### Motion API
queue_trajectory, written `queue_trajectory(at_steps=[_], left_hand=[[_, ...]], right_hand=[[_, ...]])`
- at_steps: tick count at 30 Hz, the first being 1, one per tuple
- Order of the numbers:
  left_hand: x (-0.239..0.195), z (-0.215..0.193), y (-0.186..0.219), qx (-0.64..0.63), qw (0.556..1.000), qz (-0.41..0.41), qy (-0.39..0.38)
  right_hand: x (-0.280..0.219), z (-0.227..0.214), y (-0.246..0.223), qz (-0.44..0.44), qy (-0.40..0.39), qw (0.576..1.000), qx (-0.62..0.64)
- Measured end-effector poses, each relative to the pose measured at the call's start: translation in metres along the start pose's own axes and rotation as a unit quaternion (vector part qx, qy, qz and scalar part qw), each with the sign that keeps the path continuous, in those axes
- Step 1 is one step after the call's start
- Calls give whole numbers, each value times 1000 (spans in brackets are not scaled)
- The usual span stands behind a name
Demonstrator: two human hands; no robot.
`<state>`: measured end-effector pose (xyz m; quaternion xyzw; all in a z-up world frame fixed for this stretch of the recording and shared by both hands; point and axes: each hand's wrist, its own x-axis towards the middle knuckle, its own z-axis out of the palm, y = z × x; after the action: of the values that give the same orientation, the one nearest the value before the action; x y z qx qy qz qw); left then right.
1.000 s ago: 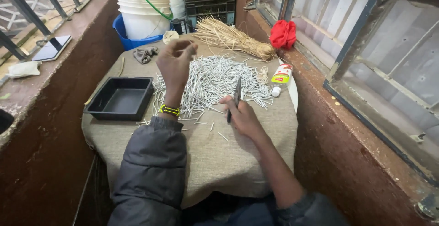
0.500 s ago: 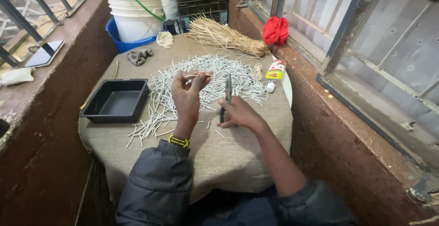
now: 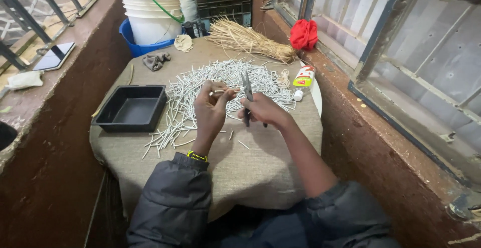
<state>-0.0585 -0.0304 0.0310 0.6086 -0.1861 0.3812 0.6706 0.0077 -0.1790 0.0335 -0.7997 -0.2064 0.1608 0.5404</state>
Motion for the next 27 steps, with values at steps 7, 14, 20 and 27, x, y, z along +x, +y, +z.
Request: queue_trajectory(at_steps=[7,14,20,27], left_hand=[[7,-20,-21,93,993,-70,0],[35,-25,2,473,872,-47,-121],[38,-29,-17,516,842,-49,-149],[48,-1,18,671,704,-60,-227]], right_hand=[[-9,24,-6,0,84,982,-167],[13,29,11,3,116,976,-182],[8,32,0,-24,117,980,-161],[-8,37,-15,26,156,982,-99]])
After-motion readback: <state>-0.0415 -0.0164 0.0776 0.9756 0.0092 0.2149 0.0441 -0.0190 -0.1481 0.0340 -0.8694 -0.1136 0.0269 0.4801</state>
